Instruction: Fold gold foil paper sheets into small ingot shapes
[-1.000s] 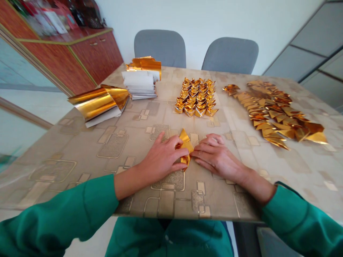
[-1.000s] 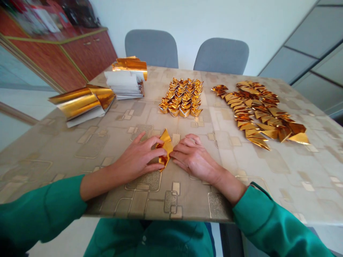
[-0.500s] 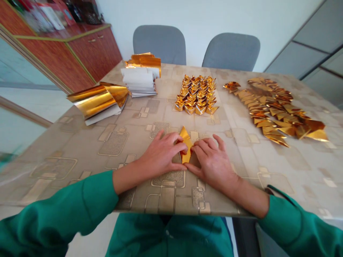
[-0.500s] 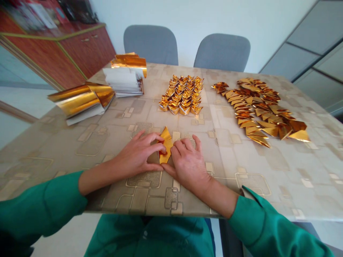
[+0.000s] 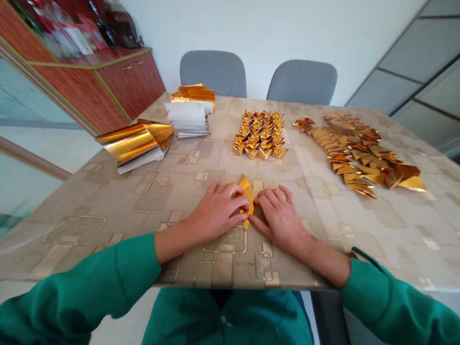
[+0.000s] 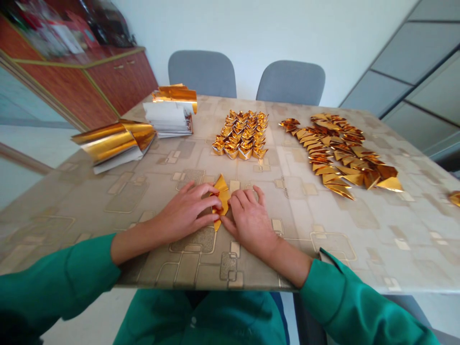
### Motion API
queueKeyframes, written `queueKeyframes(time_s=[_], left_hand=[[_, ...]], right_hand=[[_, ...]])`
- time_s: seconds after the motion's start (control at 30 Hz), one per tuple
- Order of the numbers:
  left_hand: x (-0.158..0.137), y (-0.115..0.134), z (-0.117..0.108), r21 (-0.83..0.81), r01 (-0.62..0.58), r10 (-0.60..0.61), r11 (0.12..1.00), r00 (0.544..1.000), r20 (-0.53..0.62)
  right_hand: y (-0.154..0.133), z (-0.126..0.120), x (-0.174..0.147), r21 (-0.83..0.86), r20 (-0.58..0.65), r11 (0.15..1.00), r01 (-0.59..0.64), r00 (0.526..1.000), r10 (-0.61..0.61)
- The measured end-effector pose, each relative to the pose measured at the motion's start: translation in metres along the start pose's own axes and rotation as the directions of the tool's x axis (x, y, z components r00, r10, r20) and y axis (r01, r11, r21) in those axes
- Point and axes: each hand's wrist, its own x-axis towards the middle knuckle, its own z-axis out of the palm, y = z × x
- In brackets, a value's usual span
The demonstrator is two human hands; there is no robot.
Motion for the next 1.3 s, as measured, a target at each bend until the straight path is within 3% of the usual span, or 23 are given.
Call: queueKeyframes(time_s=[0.4, 0.5, 0.63, 0.7, 0.77, 0.83, 0.93, 1.03, 1.13, 1.3], left_hand=[[-0.001, -0.002, 0.003, -0.02, 0.0, 0.0, 1.0, 1.0, -0.003], [-0.003, -0.006, 0.005, -0.067, -0.023, 0.023, 0.998, 1.0, -0.007], [-0.002, -0.013, 0.005, -0.114, -0.101, 0.103, 0.988, 0.995, 0.009], [-0.001, -0.015, 0.004, -0.092, -0.164, 0.165, 0.982, 0.986, 0.004], [0.0, -0.017, 0.001, -0.045, -0.21, 0.209, 0.977, 0.978, -0.02], [0.001, -0.016, -0.001, 0.009, -0.243, 0.244, 0.97, 0.968, -0.056], [0.001, -0.016, -0.003, 0.097, -0.294, 0.303, 0.951, 0.947, -0.101], [0.001, -0.016, -0.003, 0.179, -0.35, 0.37, 0.92, 0.924, -0.093], [0.0, -0.016, -0.001, 0.224, -0.348, 0.374, 0.91, 0.924, -0.083], [-0.002, -0.016, 0.0, 0.3, -0.312, 0.351, 0.902, 0.932, -0.086]], right_hand=[[0.025, 0.002, 0.026, 0.095, 0.026, 0.995, -0.035, 0.999, 0.033], [0.033, 0.001, 0.024, 0.242, -0.046, 0.97, 0.024, 0.999, -0.013], [0.042, -0.007, 0.024, 0.367, -0.196, 0.929, 0.054, 0.981, 0.02], [0.045, -0.011, 0.025, 0.356, -0.204, 0.925, 0.133, 0.977, -0.062], [0.046, -0.015, 0.026, 0.328, -0.148, 0.917, 0.224, 0.972, -0.185], [0.047, -0.016, 0.027, 0.3, -0.1, 0.92, 0.253, 0.967, -0.234], [0.048, -0.016, 0.027, 0.301, -0.098, 0.931, 0.206, 0.978, -0.184], [0.049, -0.015, 0.026, 0.289, -0.007, 0.941, 0.178, 0.983, -0.184], [0.046, -0.014, 0.025, 0.201, 0.094, 0.963, 0.179, 0.975, -0.201], [0.027, -0.012, 0.02, -0.005, 0.076, 0.996, 0.088, 0.993, -0.087]])
